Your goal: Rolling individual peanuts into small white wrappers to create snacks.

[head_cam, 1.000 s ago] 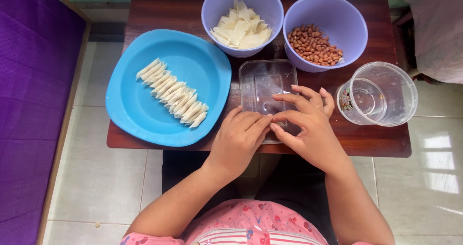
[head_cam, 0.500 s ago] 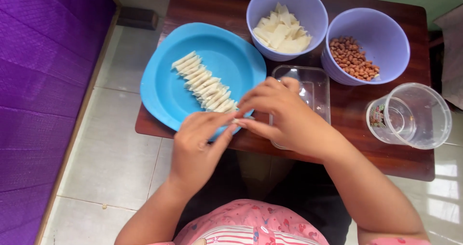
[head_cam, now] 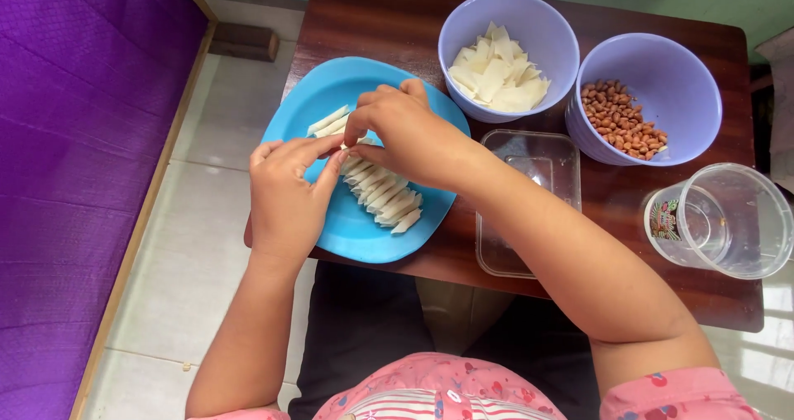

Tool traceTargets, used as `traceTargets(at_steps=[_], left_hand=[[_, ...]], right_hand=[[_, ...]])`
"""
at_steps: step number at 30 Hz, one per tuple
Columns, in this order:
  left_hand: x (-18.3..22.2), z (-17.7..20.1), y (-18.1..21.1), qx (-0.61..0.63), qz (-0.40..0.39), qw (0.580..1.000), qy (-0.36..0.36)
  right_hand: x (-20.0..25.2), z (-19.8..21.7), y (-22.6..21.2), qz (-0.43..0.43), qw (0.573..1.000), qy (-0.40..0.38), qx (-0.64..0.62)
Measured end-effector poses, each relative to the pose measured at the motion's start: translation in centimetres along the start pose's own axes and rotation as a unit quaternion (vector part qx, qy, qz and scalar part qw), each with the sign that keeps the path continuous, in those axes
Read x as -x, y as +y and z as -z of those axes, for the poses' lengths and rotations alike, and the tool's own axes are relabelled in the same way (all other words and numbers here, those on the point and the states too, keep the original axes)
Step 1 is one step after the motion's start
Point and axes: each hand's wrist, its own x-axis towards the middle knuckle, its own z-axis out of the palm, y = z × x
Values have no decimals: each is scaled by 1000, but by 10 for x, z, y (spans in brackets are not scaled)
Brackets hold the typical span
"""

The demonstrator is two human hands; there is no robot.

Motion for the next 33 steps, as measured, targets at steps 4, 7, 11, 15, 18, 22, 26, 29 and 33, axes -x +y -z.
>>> traceTargets(at_steps=[4, 7, 11, 15, 18, 22, 26, 29, 33], left_hand=[[2, -3, 0, -50, 12, 999, -14], [2, -4, -1, -56, 19, 998, -26], [1, -3, 2, -77, 24, 996, -29], [1, -1, 8, -92, 38, 994, -42], [3, -2, 8, -97, 39, 993, -54], [4, 4, 14, -134, 11, 990, -41], [-14, 15, 34, -104, -46, 993, -15], [-44, 14, 67, -25, -98, 994, -29], [-102, -36, 96, -69, -238, 967, -54]], right_hand=[[-2, -12, 10, -3, 1000, 8, 11], [-1, -9, 9, 3, 1000, 3, 6], [-1, -11, 10, 2, 1000, 10, 11], [0, -12, 6, -3, 1000, 9, 18], [5, -12, 5, -2, 999, 23, 28], [23, 24, -3, 18, 993, 78, 86], [44, 75, 30, 52, 979, 183, 79], [56, 121, 36, -84, 973, 162, 142], [41, 124, 61, -429, 891, -47, 138]])
